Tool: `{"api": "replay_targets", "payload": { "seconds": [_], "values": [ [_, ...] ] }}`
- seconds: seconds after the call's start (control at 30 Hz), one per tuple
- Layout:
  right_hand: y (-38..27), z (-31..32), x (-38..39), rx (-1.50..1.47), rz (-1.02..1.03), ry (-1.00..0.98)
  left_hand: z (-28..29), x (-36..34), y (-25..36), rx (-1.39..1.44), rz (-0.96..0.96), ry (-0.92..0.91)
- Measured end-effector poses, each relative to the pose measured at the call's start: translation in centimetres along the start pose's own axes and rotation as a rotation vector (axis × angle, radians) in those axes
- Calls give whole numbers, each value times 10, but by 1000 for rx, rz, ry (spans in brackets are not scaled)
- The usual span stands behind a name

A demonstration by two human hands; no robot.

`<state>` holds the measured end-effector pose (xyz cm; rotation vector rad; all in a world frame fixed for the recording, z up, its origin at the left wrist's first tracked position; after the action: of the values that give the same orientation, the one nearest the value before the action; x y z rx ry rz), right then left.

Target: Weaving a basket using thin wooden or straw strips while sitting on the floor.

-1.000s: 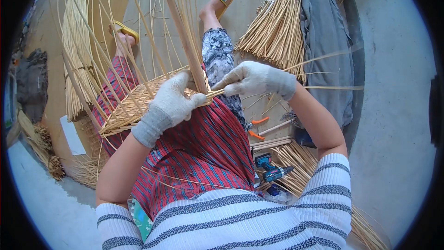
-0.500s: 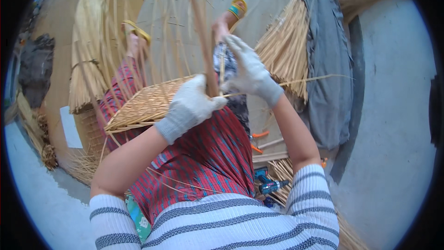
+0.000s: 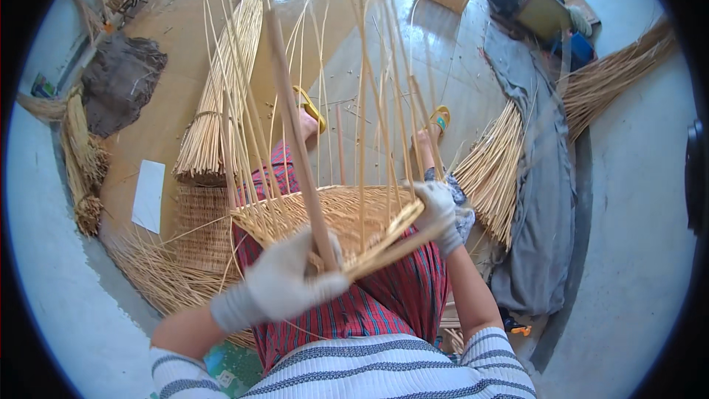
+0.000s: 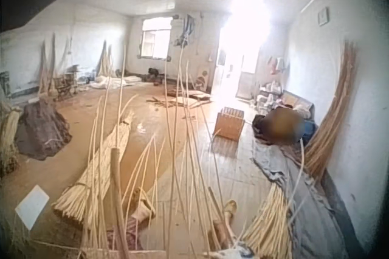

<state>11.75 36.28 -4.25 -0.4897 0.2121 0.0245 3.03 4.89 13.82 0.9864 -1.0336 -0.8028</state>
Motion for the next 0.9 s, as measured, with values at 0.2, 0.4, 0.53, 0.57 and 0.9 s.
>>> {"api": "replay_targets", "payload": {
  "seconds": [0.2,0.4,0.53,0.57,0.9],
  "values": [
    [-71,33,71,316,-64,133,-32,64,-26,-40,-90,-133],
    [-85,-8,100,524,-301,120,6,32,-114,-204,-191,34],
    [-77,-49,61,430,-359,-123,48,-5,-209,179,-119,82],
    [-79,-52,54,429,-374,-133,53,-10,-229,303,-114,68],
    [-154,-29,50,203,-270,-46,59,1,-208,397,130,81]
  ]
}}
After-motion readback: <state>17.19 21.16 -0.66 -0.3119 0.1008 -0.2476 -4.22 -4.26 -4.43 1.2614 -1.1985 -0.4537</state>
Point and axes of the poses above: each hand's wrist, its own x-axis away from the middle knuckle, its own z-axis out of the back of the hand, y = z × x, the point moved 2 cm from there along -x, towards the middle knuckle, and after that the axes turned 13 degrees about -y, right-handed, at the moved point
